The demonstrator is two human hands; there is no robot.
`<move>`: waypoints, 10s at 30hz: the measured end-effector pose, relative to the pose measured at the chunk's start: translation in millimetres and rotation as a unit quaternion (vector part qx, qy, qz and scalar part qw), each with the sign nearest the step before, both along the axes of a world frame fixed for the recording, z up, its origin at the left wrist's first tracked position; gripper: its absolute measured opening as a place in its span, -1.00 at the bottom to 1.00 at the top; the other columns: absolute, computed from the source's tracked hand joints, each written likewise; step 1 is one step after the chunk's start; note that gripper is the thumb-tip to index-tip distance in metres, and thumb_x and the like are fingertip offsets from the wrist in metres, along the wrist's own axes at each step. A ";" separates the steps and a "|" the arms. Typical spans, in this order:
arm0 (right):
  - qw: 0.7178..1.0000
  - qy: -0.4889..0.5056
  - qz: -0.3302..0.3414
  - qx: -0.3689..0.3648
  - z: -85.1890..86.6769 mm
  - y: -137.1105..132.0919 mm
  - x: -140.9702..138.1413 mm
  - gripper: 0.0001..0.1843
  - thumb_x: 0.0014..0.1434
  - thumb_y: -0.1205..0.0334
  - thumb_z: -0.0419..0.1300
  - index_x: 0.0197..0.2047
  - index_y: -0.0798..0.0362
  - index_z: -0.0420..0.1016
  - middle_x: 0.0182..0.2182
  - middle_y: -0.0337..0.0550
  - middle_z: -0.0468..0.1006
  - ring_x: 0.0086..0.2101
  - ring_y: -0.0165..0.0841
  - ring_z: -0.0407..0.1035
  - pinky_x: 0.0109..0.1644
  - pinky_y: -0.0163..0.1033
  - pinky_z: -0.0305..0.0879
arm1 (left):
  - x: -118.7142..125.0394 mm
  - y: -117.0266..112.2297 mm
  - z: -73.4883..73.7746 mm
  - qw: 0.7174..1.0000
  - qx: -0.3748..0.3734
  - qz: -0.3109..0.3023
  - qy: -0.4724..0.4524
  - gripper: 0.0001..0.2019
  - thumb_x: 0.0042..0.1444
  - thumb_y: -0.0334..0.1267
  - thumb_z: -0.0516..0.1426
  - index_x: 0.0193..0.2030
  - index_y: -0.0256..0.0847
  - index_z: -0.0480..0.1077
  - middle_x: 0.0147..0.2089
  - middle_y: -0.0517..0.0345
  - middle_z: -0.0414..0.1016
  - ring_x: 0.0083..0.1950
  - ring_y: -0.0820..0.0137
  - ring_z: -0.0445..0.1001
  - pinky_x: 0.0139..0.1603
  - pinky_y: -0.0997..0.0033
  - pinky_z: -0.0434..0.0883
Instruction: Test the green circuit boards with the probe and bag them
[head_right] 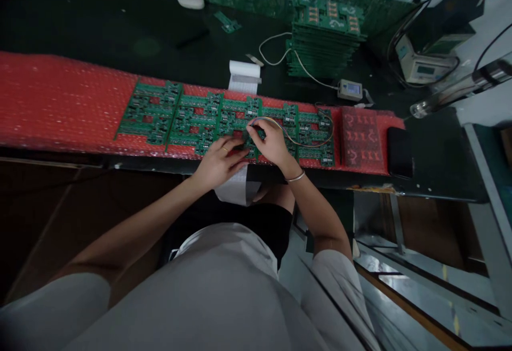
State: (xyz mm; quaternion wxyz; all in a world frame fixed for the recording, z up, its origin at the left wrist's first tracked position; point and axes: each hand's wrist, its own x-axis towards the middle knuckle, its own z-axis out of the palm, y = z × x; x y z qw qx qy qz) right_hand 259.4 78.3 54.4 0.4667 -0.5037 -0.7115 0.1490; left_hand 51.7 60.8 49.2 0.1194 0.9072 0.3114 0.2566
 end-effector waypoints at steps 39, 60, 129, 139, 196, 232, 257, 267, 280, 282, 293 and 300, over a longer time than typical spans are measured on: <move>0.990 -0.105 0.089 -0.041 -1.0 29.0 -29.4 -0.84 0.42 0.17 0.11 -0.08 -0.04 0.52 -0.09 -0.08 0.65 -0.01 -0.18 0.48 0.18 -0.02 0.38 | -50.3 -61.8 -52.6 0.994 -0.036 0.079 -0.060 -0.84 0.38 -0.23 0.13 -0.12 -0.13 0.56 -0.09 -0.02 0.53 -0.05 0.21 0.44 -0.04 0.16 0.45; 0.995 -0.067 0.067 -0.021 2.4 28.0 -30.2 -0.86 0.40 0.15 0.14 -0.12 -0.06 0.52 -0.13 -0.11 0.65 -0.04 -0.19 0.50 0.16 -0.01 0.42 | -57.3 22.8 44.0 0.976 -0.098 0.128 -0.150 -0.83 0.33 -0.21 0.12 -0.19 -0.19 0.52 0.02 0.00 0.55 0.10 0.23 0.50 0.24 0.13 0.42; 0.977 -0.211 -0.013 -0.022 -1.5 146.0 -91.6 -0.58 0.47 -0.11 0.06 -0.26 0.01 0.48 -0.30 -0.07 0.58 -0.18 -0.20 0.46 0.00 -0.07 0.36 | -91.9 -19.9 23.0 0.990 -0.021 0.130 -0.048 -0.67 0.39 -0.20 0.10 0.22 -0.22 0.41 0.32 -0.20 0.41 0.34 -0.02 0.36 0.31 -0.15 0.39; 0.981 -0.193 -0.022 -0.024 -14.6 151.8 -89.3 -0.59 0.46 -0.14 0.04 -0.20 0.00 0.47 -0.31 -0.10 0.55 -0.15 -0.18 0.46 0.04 -0.03 0.40 | -72.5 -52.5 -30.2 0.997 -0.046 0.006 -0.062 -0.88 0.36 -0.29 0.16 -0.05 -0.21 0.52 -0.08 -0.02 0.53 -0.03 0.24 0.48 -0.01 0.24 0.51; 0.985 -0.154 -0.071 -0.017 1.6 144.8 -90.7 -0.49 0.48 -0.23 -0.08 -0.20 -0.03 0.45 -0.28 -0.08 0.55 -0.12 -0.19 0.46 0.11 -0.02 0.36 | -77.9 116.2 10.7 0.994 -0.065 0.084 0.031 -0.63 0.31 -0.14 0.04 0.08 -0.10 0.61 0.28 -0.08 0.45 0.32 -0.06 0.34 0.32 -0.24 0.29; 0.978 -0.202 0.029 -0.037 -3.5 44.6 -107.6 -0.57 0.43 -0.17 0.09 -0.27 -0.02 0.50 -0.31 -0.13 0.59 -0.13 -0.21 0.45 0.06 -0.10 0.33 | -63.3 -56.0 -28.5 0.992 -0.075 0.019 -0.101 -0.85 0.37 -0.20 0.13 -0.12 -0.16 0.52 -0.08 0.00 0.51 -0.02 0.25 0.46 0.03 0.20 0.46; 0.986 -0.159 0.052 -0.023 -11.8 46.5 -105.8 -0.60 0.44 -0.14 0.09 -0.28 -0.02 0.46 -0.31 -0.12 0.54 -0.11 -0.20 0.43 0.05 -0.09 0.32 | -74.7 -35.5 1.6 0.981 -0.053 0.120 -0.144 -0.88 0.34 -0.30 0.15 -0.18 -0.17 0.53 0.01 0.00 0.53 0.09 0.19 0.44 0.14 0.05 0.40; 0.999 -0.042 0.027 -0.001 -9.1 44.5 -105.0 -0.55 0.41 -0.18 0.12 -0.36 -0.03 0.39 -0.37 -0.19 0.50 -0.25 -0.30 0.39 -0.02 -0.12 0.34 | -87.7 24.6 13.9 0.980 -0.111 0.162 -0.030 -0.82 0.24 -0.31 0.11 -0.28 -0.19 0.55 0.03 -0.05 0.51 0.16 0.04 0.40 0.26 -0.16 0.35; 0.998 -0.057 0.024 -0.011 -6.3 43.3 -104.7 -0.51 0.42 -0.23 0.05 -0.35 -0.03 0.39 -0.36 -0.18 0.52 -0.25 -0.31 0.40 -0.01 -0.15 0.34 | -87.6 13.9 10.7 0.983 -0.056 0.172 -0.030 -0.79 0.33 -0.22 0.12 -0.02 -0.16 0.56 0.09 -0.05 0.55 0.17 0.04 0.43 0.20 -0.11 0.37; 0.997 -0.066 0.020 -0.023 -4.9 43.0 -104.3 -0.54 0.43 -0.19 0.06 -0.34 -0.02 0.41 -0.35 -0.17 0.53 -0.23 -0.30 0.42 -0.01 -0.14 0.34 | -92.7 8.0 5.4 0.988 -0.032 0.144 -0.033 -0.77 0.35 -0.15 0.15 0.02 -0.12 0.57 0.14 -0.04 0.56 0.21 0.02 0.43 0.20 -0.12 0.37; 0.984 -0.118 0.121 -0.049 19.0 59.3 -121.6 -0.78 0.46 0.13 0.10 -0.12 -0.02 0.56 -0.10 -0.09 0.65 0.00 -0.22 0.49 0.17 -0.05 0.35 | -101.1 3.8 -20.3 0.993 0.011 0.113 -0.025 -0.76 0.42 -0.23 0.08 0.05 -0.03 0.57 0.24 0.00 0.55 0.33 0.09 0.42 0.22 -0.09 0.35; 0.965 -0.212 0.149 -0.040 13.5 72.8 -130.4 -0.75 0.50 0.18 0.02 -0.08 0.00 0.52 -0.05 -0.05 0.61 0.04 -0.16 0.39 0.22 0.02 0.29 | -98.8 -4.2 -21.7 0.992 0.015 0.112 -0.046 -0.70 0.38 -0.22 0.15 0.20 -0.10 0.50 0.28 -0.10 0.51 0.35 0.04 0.39 0.31 -0.14 0.32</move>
